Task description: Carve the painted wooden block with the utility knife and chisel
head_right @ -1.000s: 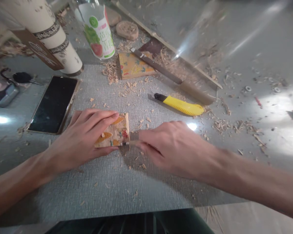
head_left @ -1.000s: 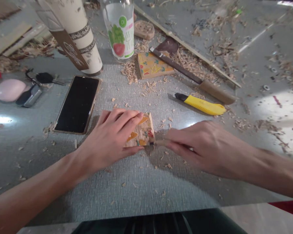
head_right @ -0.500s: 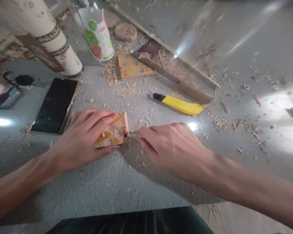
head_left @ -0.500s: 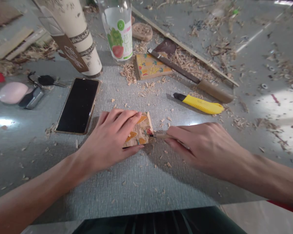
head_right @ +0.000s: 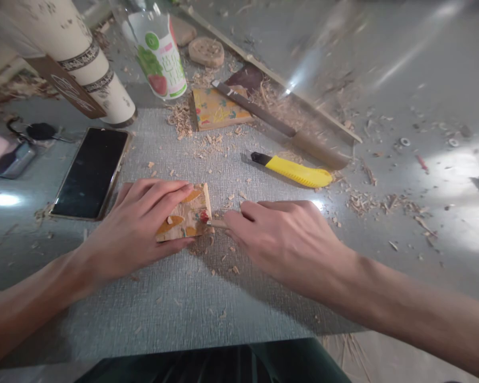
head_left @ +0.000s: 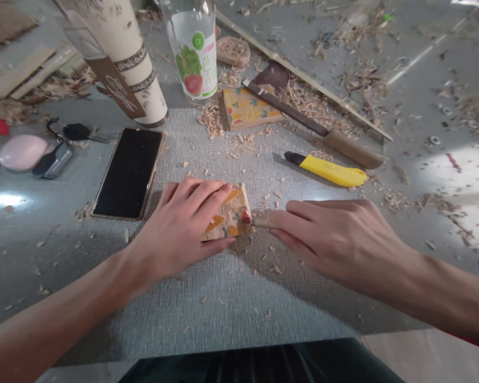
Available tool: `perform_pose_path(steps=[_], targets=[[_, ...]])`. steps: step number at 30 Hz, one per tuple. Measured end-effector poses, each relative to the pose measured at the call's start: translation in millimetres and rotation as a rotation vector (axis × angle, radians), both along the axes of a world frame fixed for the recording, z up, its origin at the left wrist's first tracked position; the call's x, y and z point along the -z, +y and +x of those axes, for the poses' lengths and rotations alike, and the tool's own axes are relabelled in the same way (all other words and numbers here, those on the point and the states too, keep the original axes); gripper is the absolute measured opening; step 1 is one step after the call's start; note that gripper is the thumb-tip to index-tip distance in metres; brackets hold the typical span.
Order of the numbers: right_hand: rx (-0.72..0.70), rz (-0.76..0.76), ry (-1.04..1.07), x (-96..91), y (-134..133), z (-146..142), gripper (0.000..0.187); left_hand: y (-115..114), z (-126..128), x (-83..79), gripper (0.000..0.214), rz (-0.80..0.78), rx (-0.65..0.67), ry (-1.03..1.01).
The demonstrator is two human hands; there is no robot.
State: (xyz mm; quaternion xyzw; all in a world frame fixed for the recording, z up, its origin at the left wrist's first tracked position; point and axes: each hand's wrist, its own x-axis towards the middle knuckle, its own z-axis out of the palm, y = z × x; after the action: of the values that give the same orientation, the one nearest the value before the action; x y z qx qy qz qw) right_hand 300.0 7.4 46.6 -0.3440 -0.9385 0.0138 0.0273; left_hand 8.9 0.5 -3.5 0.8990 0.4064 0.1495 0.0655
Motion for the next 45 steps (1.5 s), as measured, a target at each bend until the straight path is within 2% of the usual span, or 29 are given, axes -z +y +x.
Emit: perform_pose_path(steps=[5,13,17,19,22,26,28,34,38,41,43,45], targets=[[-0.012,-0.224,0.091,4.1,-2.0,8.3,0.028,0.7,-0.1,0.5,0.079,-0.001,-0.006,-0.007],[0.065,-0.134,0.127,5.3,-0.1,4.0,0.029,-2.5,1.9,-2.7,0.073,-0.025,-0.040,0.007],[-0.070,-0.331,0.131,4.4,-0.3,4.8,0.026,-4.6,3.1,-7.7,0.073,-0.064,-0.094,0.024],[-0.066,-0.363,0.165,4.5,-0.3,7.2,0.025,-5.2,3.2,-10.8,0.078,-0.074,-0.151,0.003],[0.009,-0.263,0.231,7.5,-1.7,8.6,0.025,-7.9,2.5,-17.4,0.081,-0.013,-0.208,-0.047],[0.137,-0.074,0.212,11.9,-7.2,3.8,0.029,-14.5,1.1,-30.0,0.070,0.292,-0.200,0.045],[0.203,-0.043,0.167,10.9,-10.2,0.0,0.033,-16.3,0.9,-36.0,0.068,0.415,-0.206,0.129],[0.179,0.019,0.257,3.4,-8.6,-15.0,0.031,-15.1,3.2,-44.4,0.062,0.528,-0.193,0.216],[0.264,0.053,0.105,8.8,-3.3,-20.8,0.033,-18.6,5.0,-46.9,0.063,0.496,-0.217,0.221],[0.282,0.033,0.121,10.7,-2.8,-22.8,0.035,-21.7,6.7,-44.6,0.070,0.433,-0.269,0.180],[0.271,-0.015,0.161,10.1,-2.5,-23.2,0.037,-21.1,7.4,-40.3,0.077,0.335,-0.319,0.099],[0.278,-0.075,0.179,10.0,-1.0,-21.8,0.037,-17.3,7.0,-36.2,0.085,0.156,-0.395,-0.053]])
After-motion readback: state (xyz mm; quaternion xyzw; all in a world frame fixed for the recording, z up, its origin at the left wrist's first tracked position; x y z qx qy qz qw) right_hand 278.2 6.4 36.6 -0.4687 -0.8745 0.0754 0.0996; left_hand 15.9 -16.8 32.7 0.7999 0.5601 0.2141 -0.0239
